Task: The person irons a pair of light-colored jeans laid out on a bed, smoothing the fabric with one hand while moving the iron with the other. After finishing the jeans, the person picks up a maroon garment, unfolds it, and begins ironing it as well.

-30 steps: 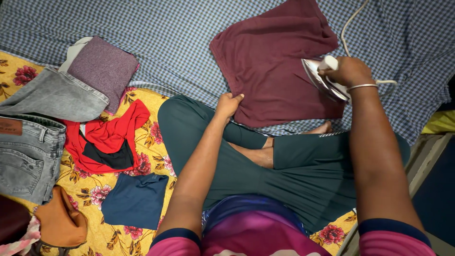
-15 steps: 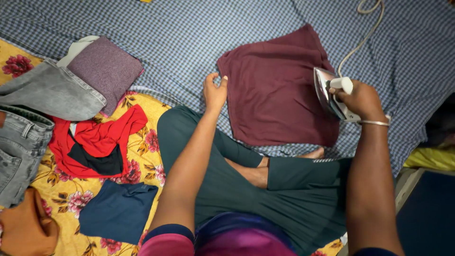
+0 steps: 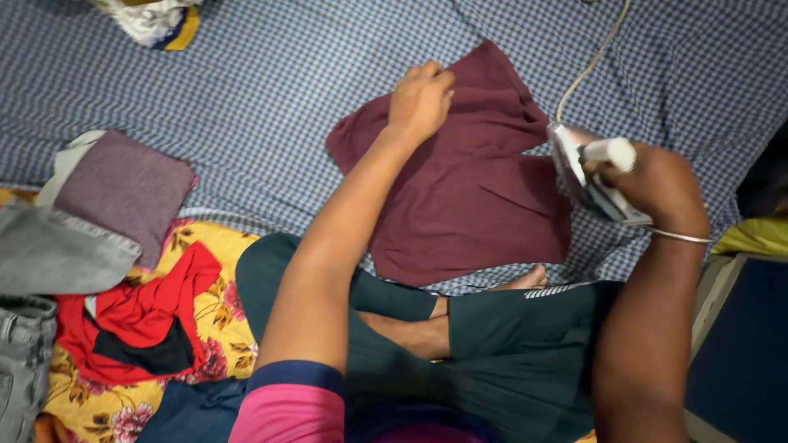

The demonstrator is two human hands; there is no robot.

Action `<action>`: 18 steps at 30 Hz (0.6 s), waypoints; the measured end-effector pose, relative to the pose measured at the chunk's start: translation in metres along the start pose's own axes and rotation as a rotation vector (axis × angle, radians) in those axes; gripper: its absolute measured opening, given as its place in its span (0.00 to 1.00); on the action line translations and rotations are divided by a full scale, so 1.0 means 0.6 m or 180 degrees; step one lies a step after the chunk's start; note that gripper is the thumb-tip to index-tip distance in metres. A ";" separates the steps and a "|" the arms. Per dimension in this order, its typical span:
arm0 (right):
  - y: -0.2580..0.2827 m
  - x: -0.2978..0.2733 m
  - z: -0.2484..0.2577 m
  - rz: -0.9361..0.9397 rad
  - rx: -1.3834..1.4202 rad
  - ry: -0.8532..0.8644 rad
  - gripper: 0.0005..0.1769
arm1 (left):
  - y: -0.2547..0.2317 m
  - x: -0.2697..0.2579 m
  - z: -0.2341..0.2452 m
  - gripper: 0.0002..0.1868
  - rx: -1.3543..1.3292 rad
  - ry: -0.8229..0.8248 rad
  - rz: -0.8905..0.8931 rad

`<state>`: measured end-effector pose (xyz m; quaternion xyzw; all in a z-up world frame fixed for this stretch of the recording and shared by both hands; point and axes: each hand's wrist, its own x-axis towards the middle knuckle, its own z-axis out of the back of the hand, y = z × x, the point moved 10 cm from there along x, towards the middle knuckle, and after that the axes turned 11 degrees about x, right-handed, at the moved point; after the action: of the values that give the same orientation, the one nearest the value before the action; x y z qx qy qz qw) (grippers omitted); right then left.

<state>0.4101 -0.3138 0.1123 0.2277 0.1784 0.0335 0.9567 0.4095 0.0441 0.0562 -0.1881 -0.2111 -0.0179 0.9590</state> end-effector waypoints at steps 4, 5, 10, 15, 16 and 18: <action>-0.048 0.007 0.067 0.0219 0.0174 -0.0762 0.19 | -0.061 0.071 -0.115 0.07 0.0556 0.0384 -0.0623; -0.057 0.004 0.081 0.0210 0.0350 -0.0926 0.18 | -0.066 0.085 -0.144 0.08 0.0684 0.0512 -0.0715; -0.062 0.009 0.102 0.0027 0.0736 -0.1093 0.19 | -0.066 0.127 -0.230 0.10 0.1206 0.0624 -0.1296; -0.025 0.015 0.107 0.0471 0.0499 -0.1203 0.21 | -0.055 0.150 -0.252 0.10 0.1402 0.0673 -0.1569; -0.023 0.017 0.108 0.0519 0.0476 -0.1219 0.21 | -0.044 0.160 -0.255 0.10 0.1216 0.0839 -0.1371; -0.027 0.019 0.106 0.0534 0.0511 -0.1237 0.20 | -0.018 0.189 -0.265 0.09 0.0840 0.1158 -0.0980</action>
<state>0.4430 -0.3537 0.1542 0.3193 -0.0267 0.0542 0.9457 0.5749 -0.0196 -0.0267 -0.0209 -0.0620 -0.1693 0.9834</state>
